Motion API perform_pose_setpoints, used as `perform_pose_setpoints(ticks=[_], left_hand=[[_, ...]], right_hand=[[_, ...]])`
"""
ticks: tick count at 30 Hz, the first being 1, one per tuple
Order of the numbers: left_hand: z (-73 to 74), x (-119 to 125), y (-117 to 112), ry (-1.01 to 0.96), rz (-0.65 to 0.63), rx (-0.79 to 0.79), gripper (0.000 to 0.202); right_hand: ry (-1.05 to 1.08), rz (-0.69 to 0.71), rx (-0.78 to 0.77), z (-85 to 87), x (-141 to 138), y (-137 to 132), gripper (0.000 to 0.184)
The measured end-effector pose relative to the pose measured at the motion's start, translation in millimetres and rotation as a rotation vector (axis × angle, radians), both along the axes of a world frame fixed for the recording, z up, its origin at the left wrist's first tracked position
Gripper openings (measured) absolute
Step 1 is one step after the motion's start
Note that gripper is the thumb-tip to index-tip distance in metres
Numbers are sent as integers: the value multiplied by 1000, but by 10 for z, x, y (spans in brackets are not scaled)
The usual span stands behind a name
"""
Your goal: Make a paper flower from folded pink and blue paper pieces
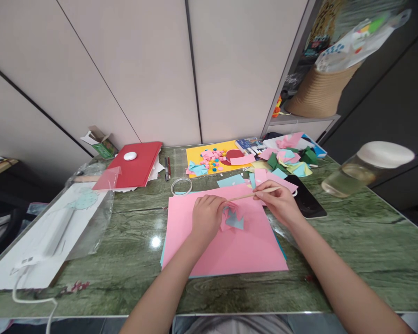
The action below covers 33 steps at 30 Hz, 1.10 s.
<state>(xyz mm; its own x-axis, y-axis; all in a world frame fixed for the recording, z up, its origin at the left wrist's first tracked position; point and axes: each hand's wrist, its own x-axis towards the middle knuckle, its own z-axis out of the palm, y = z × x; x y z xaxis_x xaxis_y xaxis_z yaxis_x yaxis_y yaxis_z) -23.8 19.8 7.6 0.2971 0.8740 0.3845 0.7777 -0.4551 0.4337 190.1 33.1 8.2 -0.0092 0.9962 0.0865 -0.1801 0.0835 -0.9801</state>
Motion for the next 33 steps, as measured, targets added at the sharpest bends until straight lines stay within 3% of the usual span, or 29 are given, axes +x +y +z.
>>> perform_pose_setpoints(ticks=[15, 25, 33], left_hand=[[-19, -1, 6, 13, -7, -19, 20], [-52, 9, 20, 4, -6, -54, 19], [-66, 7, 21, 11, -16, -43, 20]], right_hand=[[-47, -82, -22, -72, -7, 34, 19], [46, -9, -67, -12, -60, 6, 24], [69, -5, -51, -37, -60, 12, 17]])
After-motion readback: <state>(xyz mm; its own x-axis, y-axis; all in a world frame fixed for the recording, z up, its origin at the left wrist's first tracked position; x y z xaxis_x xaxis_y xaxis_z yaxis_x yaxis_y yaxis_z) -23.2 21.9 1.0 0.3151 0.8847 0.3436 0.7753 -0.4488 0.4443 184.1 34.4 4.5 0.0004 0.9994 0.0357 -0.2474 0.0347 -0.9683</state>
